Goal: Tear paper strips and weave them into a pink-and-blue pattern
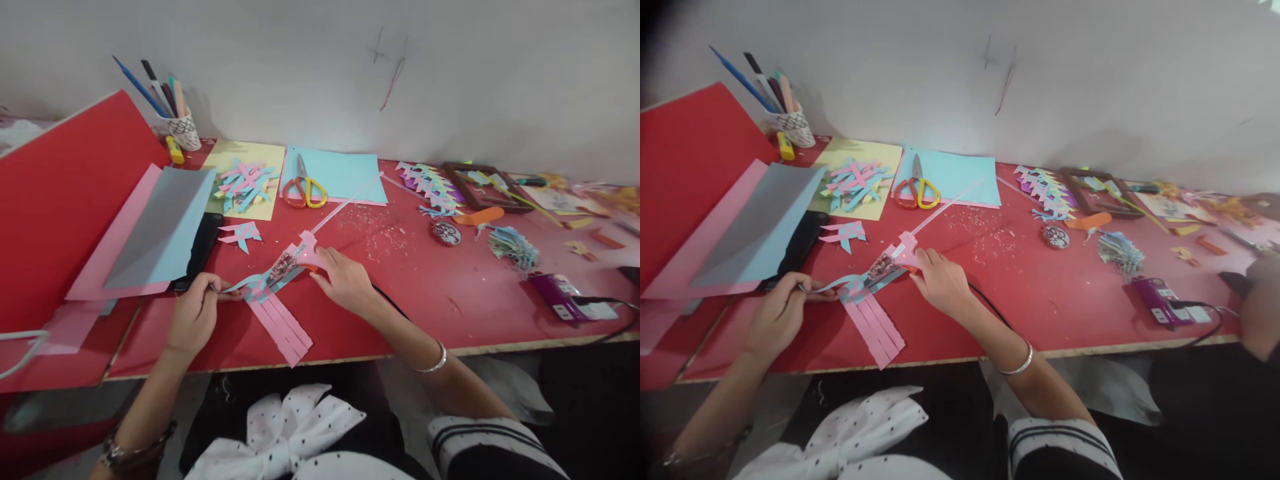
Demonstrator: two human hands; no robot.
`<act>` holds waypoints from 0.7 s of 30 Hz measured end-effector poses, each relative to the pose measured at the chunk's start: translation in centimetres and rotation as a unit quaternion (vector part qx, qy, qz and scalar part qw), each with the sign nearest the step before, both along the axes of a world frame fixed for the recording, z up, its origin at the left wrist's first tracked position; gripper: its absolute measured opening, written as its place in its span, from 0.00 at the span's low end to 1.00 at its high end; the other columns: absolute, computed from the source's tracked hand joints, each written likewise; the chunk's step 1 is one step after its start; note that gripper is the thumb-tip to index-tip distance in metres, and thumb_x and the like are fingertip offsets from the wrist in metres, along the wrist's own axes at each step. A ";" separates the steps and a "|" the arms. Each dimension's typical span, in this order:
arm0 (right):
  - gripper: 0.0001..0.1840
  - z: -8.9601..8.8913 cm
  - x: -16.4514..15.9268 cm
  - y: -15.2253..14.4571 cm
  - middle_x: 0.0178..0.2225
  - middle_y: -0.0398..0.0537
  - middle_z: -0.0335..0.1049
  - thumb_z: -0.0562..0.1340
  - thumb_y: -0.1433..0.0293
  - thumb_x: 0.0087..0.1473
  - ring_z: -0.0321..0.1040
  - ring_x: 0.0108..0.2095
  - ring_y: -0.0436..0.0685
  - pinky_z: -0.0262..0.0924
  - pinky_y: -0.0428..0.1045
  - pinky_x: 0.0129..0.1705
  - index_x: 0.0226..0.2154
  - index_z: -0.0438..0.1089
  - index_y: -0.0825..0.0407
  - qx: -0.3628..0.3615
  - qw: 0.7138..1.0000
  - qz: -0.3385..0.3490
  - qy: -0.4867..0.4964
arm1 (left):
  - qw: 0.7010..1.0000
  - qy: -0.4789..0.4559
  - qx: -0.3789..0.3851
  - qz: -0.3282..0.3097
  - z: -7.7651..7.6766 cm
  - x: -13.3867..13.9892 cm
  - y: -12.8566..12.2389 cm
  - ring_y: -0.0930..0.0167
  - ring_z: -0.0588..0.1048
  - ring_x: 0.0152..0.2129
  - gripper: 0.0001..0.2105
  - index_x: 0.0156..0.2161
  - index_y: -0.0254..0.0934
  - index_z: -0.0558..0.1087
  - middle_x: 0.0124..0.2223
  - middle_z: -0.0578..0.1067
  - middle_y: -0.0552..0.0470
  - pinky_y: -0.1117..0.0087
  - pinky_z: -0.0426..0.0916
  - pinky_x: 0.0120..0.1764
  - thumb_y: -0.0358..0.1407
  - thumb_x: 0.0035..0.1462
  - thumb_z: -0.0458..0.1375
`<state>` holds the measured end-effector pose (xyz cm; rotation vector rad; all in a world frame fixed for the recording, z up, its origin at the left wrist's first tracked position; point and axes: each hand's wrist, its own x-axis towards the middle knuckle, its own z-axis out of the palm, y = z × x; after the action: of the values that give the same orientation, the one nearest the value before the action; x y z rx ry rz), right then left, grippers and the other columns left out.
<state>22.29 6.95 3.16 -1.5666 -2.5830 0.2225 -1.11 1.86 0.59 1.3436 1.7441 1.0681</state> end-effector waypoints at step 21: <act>0.17 0.8 1.9 0.4 0.42 0.57 0.66 0.49 0.69 0.56 0.65 0.42 0.59 0.59 0.48 0.31 0.48 0.59 0.55 0.011 0.997 -0.077 -0.029 | 0.999 -0.039 -0.010 0.024 0.5 0.4 -0.1 0.68 0.76 0.22 0.02 0.26 0.41 0.53 0.25 0.74 0.55 0.69 0.70 0.28 0.33 0.44 0.43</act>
<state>24.24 7.32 3.99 -1.7796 -2.4824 0.1364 -0.73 1.79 1.08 1.2377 1.7318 1.1118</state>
